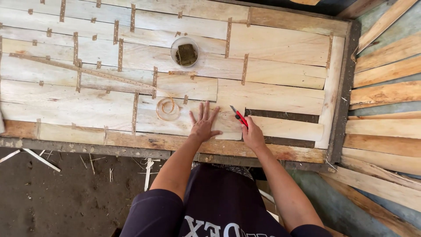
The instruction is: Applying glue and thin wood strips to a larger wooden panel.
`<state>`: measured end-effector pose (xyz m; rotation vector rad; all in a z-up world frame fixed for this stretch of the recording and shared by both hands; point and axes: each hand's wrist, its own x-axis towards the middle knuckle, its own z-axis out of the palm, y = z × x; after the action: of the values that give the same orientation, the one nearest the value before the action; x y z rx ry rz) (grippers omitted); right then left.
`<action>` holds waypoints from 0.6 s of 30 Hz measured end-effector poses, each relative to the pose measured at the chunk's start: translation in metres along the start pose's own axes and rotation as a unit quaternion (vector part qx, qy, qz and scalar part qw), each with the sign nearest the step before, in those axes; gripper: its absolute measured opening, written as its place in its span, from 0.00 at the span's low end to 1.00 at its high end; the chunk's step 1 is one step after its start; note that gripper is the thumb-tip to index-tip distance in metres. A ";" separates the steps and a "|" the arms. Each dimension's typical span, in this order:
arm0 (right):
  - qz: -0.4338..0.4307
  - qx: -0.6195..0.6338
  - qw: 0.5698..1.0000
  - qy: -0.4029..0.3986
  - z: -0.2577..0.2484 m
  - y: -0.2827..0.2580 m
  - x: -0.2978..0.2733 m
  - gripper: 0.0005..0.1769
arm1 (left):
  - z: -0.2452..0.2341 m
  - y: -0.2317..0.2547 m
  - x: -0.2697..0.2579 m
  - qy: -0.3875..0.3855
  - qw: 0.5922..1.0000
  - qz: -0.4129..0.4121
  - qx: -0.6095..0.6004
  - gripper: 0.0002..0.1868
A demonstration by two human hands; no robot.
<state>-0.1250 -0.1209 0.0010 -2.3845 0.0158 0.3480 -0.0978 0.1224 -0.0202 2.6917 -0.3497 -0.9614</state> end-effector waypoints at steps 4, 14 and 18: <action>0.037 -0.010 0.999 -0.019 -0.003 -0.010 0.000 0.14 | -0.002 -0.001 0.003 0.029 1.000 0.000 0.000 0.66; 0.046 -0.016 0.998 -0.051 -0.008 -0.007 0.007 0.14 | -0.047 0.015 0.014 -0.005 0.989 -0.007 0.146 0.75; 0.052 -0.011 0.997 -0.052 -0.014 -0.013 0.016 0.14 | -0.043 0.013 0.017 -0.020 0.992 -0.017 0.121 0.78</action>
<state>-0.1047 -0.1192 0.0158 -2.3893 0.0885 0.5244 -0.0589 0.1116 0.0066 2.9062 -0.4560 -1.0457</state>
